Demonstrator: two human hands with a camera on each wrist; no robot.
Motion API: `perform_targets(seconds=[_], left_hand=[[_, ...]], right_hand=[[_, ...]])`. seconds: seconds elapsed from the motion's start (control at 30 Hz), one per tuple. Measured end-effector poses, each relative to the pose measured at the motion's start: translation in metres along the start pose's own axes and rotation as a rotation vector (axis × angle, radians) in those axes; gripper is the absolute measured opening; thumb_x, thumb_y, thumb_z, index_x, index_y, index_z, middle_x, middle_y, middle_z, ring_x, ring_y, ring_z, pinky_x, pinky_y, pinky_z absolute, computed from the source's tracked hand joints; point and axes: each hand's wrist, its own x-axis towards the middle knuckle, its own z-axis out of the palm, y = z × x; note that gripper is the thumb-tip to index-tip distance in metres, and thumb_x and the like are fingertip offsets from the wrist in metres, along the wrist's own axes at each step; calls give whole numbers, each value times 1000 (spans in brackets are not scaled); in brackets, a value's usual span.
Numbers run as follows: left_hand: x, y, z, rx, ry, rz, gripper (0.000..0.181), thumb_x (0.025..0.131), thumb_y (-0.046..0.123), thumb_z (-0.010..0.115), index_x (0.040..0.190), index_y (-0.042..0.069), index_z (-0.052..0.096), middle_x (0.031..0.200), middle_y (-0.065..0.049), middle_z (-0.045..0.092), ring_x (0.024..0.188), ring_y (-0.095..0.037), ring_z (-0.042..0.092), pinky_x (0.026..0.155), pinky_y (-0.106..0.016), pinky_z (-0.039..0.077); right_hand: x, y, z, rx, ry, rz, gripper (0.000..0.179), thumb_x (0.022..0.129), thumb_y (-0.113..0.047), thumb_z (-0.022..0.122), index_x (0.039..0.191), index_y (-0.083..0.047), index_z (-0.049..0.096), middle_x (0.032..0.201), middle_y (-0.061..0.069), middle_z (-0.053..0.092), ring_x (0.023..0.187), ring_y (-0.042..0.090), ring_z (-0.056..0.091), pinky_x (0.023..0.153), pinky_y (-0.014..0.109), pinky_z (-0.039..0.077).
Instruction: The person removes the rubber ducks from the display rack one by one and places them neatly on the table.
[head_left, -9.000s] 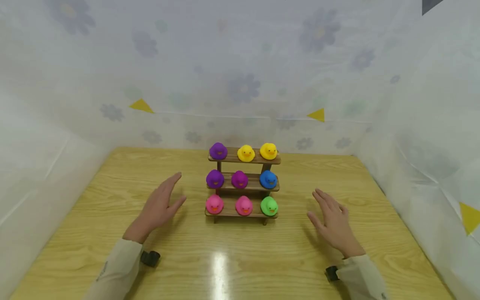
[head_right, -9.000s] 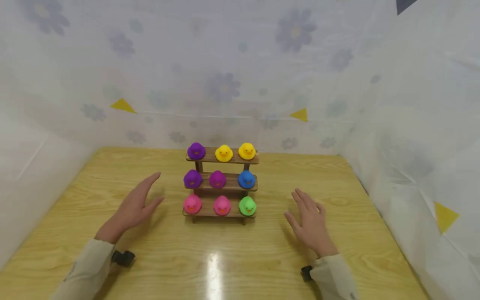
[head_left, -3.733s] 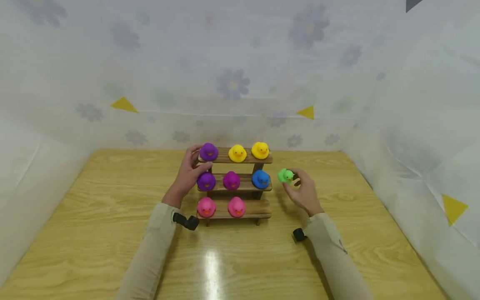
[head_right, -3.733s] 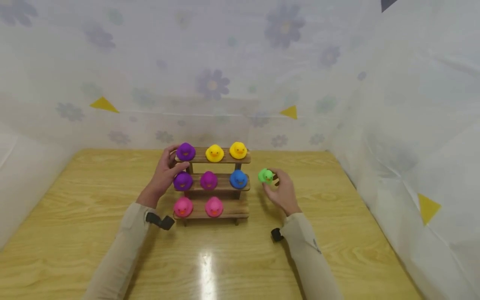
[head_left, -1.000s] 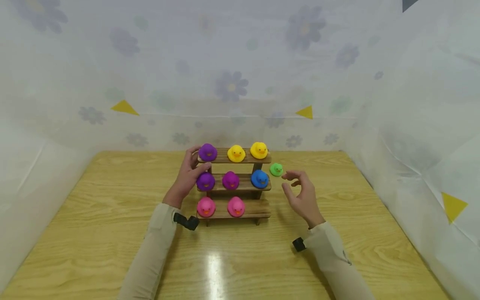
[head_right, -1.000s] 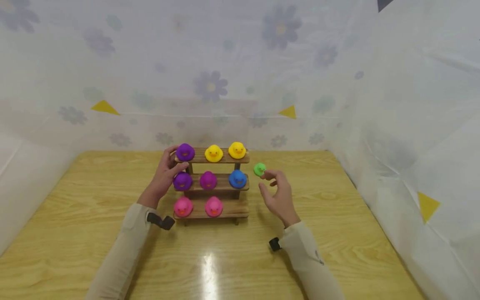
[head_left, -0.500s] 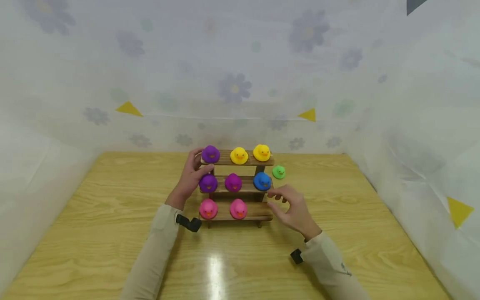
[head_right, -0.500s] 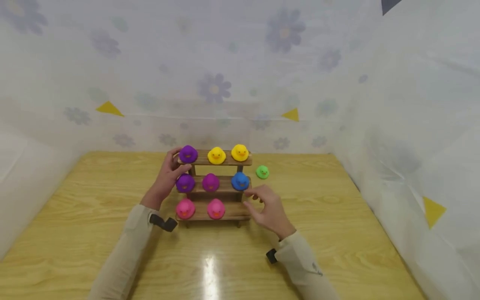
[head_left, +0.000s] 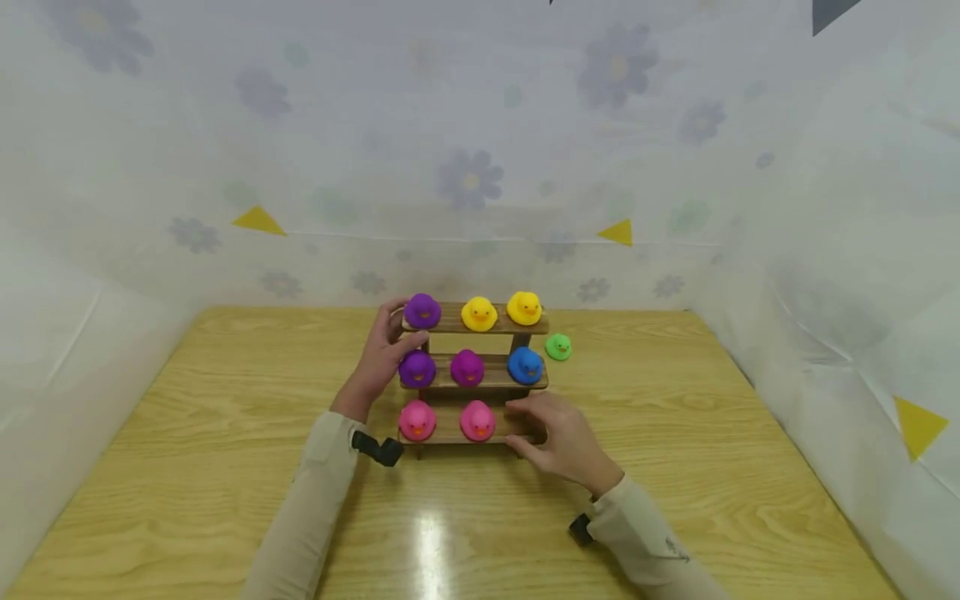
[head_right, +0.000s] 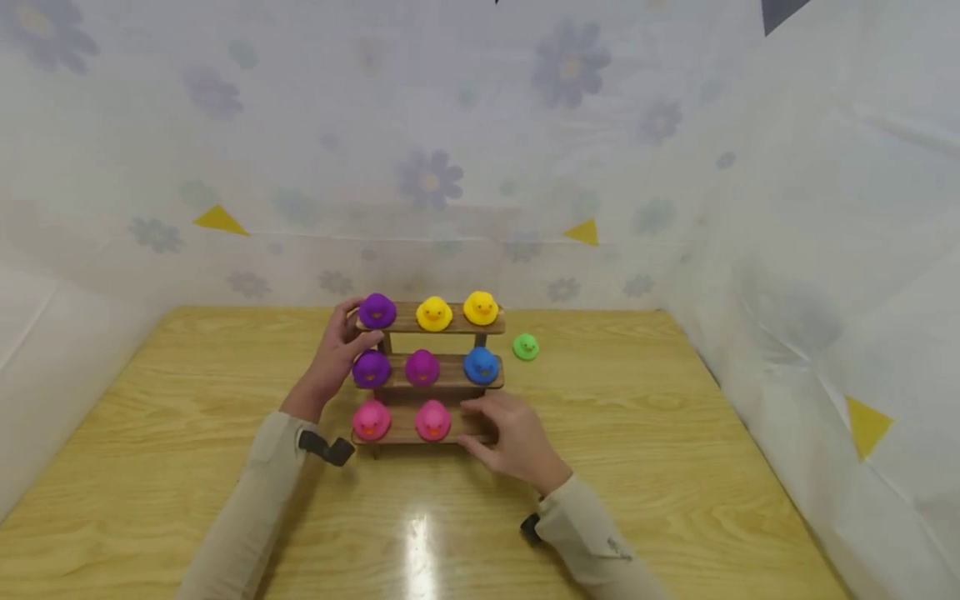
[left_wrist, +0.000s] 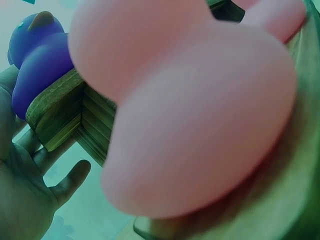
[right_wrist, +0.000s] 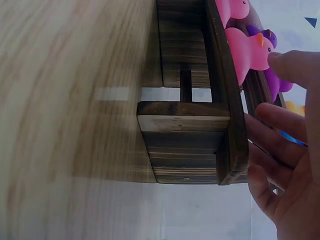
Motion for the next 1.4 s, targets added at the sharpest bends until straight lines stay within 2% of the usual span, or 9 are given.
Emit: perform_targets(seconds=[0.1, 0.23, 0.5, 0.67, 0.97, 1.13, 1.4], left_hand=[[0, 1, 1, 6, -2, -4, 54, 96, 7, 57, 142, 11, 28, 132, -6, 53, 98, -10, 57, 85, -26, 48], [1, 1, 1, 4, -3, -10, 54, 96, 8, 57, 142, 11, 28, 133, -7, 52, 101, -10, 56, 85, -26, 48], [-2, 1, 0, -7, 5, -7, 53, 96, 7, 57, 141, 13, 30, 123, 7, 55, 97, -10, 57, 82, -26, 49], [-1, 0, 0, -7, -4, -4, 53, 96, 8, 57, 141, 14, 29, 130, 1, 53, 100, -11, 56, 83, -27, 49], [1, -4, 0, -9, -15, -5, 53, 96, 9, 57, 140, 14, 29, 131, -3, 54, 101, -11, 57, 84, -27, 49], [0, -2, 1, -2, -16, -14, 54, 96, 11, 57, 141, 15, 28, 136, -9, 51, 103, -12, 56, 85, -28, 49], [1, -1, 0, 3, -12, -10, 54, 96, 11, 57, 141, 14, 28, 138, -14, 49, 105, -11, 56, 86, -28, 48]], right_hand=[[0, -2, 2, -21, -5, 30, 51, 87, -47, 67, 114, -3, 66, 99, 4, 68, 84, 13, 60, 70, 29, 51], [2, -5, 3, -77, -4, 39, 62, 86, -57, 62, 117, -3, 65, 102, 6, 69, 89, 15, 63, 74, 31, 53], [7, -14, 9, -170, -16, 51, 62, 79, -50, 75, 117, -3, 65, 106, 8, 70, 95, 20, 66, 79, 34, 55], [9, -20, 15, -191, -25, 70, 63, 77, -49, 78, 118, -3, 65, 107, 9, 70, 94, 21, 65, 77, 34, 55], [10, -24, 24, -161, 0, 102, 57, 76, -41, 81, 115, -3, 66, 107, 8, 71, 88, 18, 59, 73, 30, 52], [10, -23, 28, -128, 20, 104, 49, 78, -36, 80, 113, -5, 66, 106, 5, 70, 86, 15, 53, 70, 27, 48], [14, -26, 31, -107, 16, 91, 54, 75, -32, 83, 117, -5, 64, 106, 5, 70, 82, 14, 49, 70, 26, 44]])
